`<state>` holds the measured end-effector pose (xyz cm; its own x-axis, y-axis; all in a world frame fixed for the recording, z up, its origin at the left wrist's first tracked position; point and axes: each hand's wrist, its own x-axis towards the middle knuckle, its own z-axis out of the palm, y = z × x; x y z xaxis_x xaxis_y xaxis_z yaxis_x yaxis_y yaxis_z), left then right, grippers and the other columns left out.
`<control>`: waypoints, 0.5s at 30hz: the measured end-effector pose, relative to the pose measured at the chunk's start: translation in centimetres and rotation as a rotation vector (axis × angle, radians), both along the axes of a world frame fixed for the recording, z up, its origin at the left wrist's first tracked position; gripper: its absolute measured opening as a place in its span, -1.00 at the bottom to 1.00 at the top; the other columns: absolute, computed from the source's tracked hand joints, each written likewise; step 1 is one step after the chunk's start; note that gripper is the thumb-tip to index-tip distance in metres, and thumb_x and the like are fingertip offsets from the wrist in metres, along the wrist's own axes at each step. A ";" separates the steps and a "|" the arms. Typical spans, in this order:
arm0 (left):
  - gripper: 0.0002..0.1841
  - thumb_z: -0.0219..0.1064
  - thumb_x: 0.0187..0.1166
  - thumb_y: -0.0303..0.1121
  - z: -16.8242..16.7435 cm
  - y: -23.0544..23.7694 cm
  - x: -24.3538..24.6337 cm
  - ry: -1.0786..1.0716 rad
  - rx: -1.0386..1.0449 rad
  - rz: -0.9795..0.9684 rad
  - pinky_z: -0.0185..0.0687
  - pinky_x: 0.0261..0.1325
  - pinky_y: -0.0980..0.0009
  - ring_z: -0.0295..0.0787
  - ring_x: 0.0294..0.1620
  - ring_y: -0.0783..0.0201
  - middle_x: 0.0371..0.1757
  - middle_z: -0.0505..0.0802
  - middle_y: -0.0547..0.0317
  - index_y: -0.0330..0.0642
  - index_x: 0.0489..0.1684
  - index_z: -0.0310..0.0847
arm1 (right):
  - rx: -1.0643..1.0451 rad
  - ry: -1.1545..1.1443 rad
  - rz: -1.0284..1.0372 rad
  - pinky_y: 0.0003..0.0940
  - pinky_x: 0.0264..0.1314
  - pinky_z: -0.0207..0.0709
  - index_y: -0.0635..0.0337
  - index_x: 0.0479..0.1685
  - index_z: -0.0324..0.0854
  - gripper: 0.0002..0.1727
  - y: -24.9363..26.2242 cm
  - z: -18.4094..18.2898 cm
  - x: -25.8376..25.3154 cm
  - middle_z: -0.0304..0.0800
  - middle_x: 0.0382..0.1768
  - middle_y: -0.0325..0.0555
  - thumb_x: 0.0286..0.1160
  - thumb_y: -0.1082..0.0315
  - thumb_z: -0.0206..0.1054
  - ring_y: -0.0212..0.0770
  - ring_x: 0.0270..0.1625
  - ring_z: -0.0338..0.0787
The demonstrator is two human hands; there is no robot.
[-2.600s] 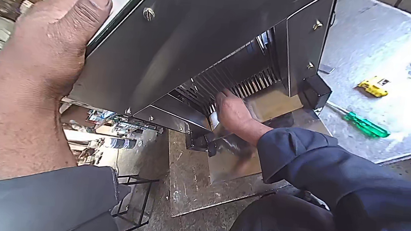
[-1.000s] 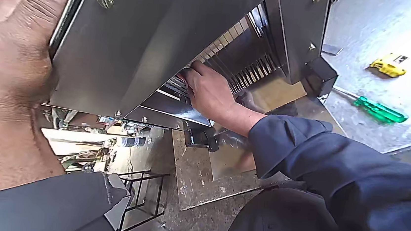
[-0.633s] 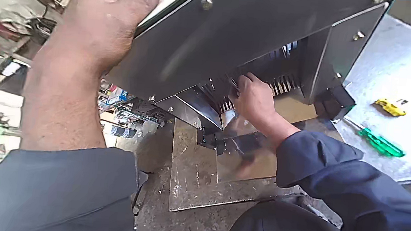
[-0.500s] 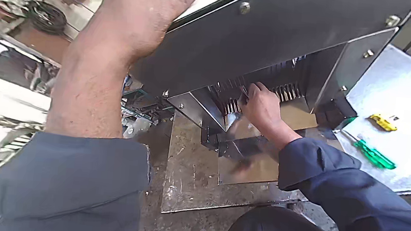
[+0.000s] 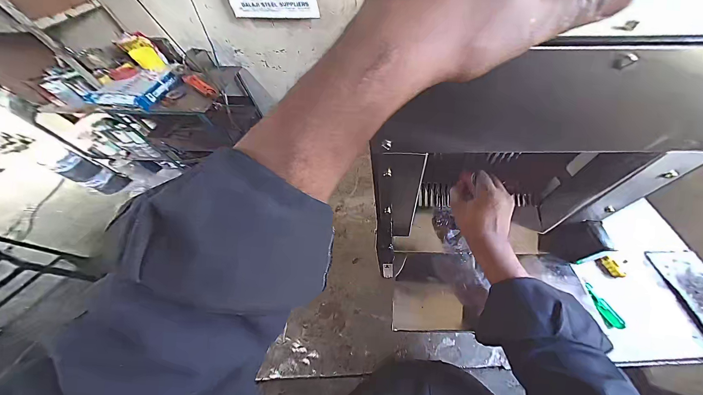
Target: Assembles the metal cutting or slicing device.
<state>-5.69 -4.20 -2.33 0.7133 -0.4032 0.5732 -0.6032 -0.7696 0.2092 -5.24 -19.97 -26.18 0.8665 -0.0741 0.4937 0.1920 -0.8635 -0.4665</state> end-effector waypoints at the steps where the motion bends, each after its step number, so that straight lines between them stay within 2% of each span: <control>1: -0.50 0.28 0.54 0.35 0.0 0.0 0.0 -0.012 0.018 0.006 0.56 -0.20 0.22 0.72 -0.30 0.42 -0.43 0.76 0.39 0.15 -0.33 0.83 | -0.013 0.048 -0.031 0.34 -0.13 0.63 0.31 -0.09 0.75 -0.71 0.3 -0.2 0.0 0.83 -0.14 0.25 0.49 0.22 0.43 0.29 -0.09 0.86; 3: -0.47 0.26 0.50 0.41 -0.2 -0.1 0.1 -0.045 0.033 0.011 0.57 -0.22 0.16 0.74 -0.30 0.38 -0.43 0.77 0.38 0.18 -0.33 0.83 | -0.017 0.009 -0.076 0.32 -0.15 0.62 0.31 -0.14 0.74 -0.73 0.9 0.6 -0.1 0.83 -0.15 0.24 0.47 0.23 0.42 0.28 -0.10 0.86; 5: -0.41 0.21 0.47 0.47 0.1 0.1 -0.1 -0.041 0.057 0.017 0.60 -0.14 0.07 0.78 -0.20 0.29 -0.36 0.81 0.33 0.17 -0.24 0.85 | -0.028 -0.157 -0.118 0.31 -0.10 0.67 0.33 -0.12 0.76 -0.70 1.4 2.7 0.0 0.85 -0.13 0.26 0.50 0.21 0.40 0.27 -0.06 0.88; 7: -0.40 0.23 0.48 0.45 -0.1 0.3 -0.4 -0.010 0.058 -0.018 0.56 -0.15 0.12 0.75 -0.23 0.29 -0.38 0.79 0.31 0.11 -0.26 0.84 | -0.069 -0.307 -0.194 0.20 -0.13 0.67 0.27 -0.17 0.80 -0.68 1.9 3.8 0.4 0.88 -0.16 0.21 0.44 0.14 0.42 0.20 -0.10 0.90; 8: -0.41 0.25 0.49 0.43 -0.2 0.3 -0.6 0.016 0.058 -0.049 0.56 -0.14 0.15 0.74 -0.22 0.29 -0.37 0.79 0.30 0.09 -0.24 0.84 | -0.093 -0.303 -0.210 0.18 -0.12 0.68 0.25 -0.15 0.80 -0.68 2.1 3.5 0.3 0.89 -0.14 0.19 0.46 0.13 0.41 0.18 -0.08 0.90; 10: -0.38 0.21 0.47 0.46 0.0 0.3 -0.8 0.041 0.088 -0.065 0.57 -0.05 0.11 0.76 -0.11 0.27 -0.27 0.82 0.29 0.11 -0.14 0.85 | -0.117 -0.127 -0.165 0.30 -0.10 0.67 0.33 -0.09 0.75 -0.69 2.2 1.9 -0.2 0.84 -0.12 0.27 0.55 0.19 0.38 0.28 -0.05 0.86; 12: -0.34 0.08 0.55 0.48 -0.1 0.4 1.2 -0.008 0.189 -0.131 0.58 0.05 0.05 0.77 0.02 0.25 -0.13 0.85 0.29 0.17 0.08 0.83 | -0.124 0.045 -0.189 0.33 -0.10 0.64 0.32 -0.10 0.73 -0.72 2.3 -0.2 -0.4 0.83 -0.17 0.24 0.53 0.22 0.41 0.28 -0.09 0.85; 13: -0.34 0.01 0.60 0.47 -1.0 0.4 5.2 -0.195 0.224 -0.265 0.63 -0.17 0.14 0.78 -0.16 0.33 -0.25 0.83 0.32 0.19 0.01 0.85 | -0.128 0.058 -0.207 0.33 -0.11 0.64 0.31 -0.13 0.74 -0.73 2.4 -0.4 -0.3 0.84 -0.20 0.22 0.50 0.23 0.42 0.26 -0.11 0.86; 14: -0.37 0.00 0.65 0.42 -2.7 -0.5 12.4 -0.509 0.149 -0.534 0.50 -0.63 0.39 0.69 -0.50 0.51 -0.53 0.73 0.42 0.20 -0.25 0.87 | -0.132 0.026 -0.223 0.32 -0.13 0.66 0.30 -0.15 0.74 -0.75 2.6 0.0 -0.3 0.84 -0.21 0.20 0.49 0.24 0.42 0.24 -0.12 0.87; 15: -0.41 0.02 0.66 0.40 -4.5 -2.1 17.3 -0.578 0.063 -0.670 0.36 -0.70 0.46 0.58 -0.58 0.59 -0.61 0.62 0.46 0.22 -0.39 0.80 | -0.141 -0.041 -0.240 0.28 -0.15 0.68 0.28 -0.17 0.73 -0.76 2.8 0.8 -0.5 0.84 -0.22 0.18 0.48 0.24 0.41 0.21 -0.13 0.87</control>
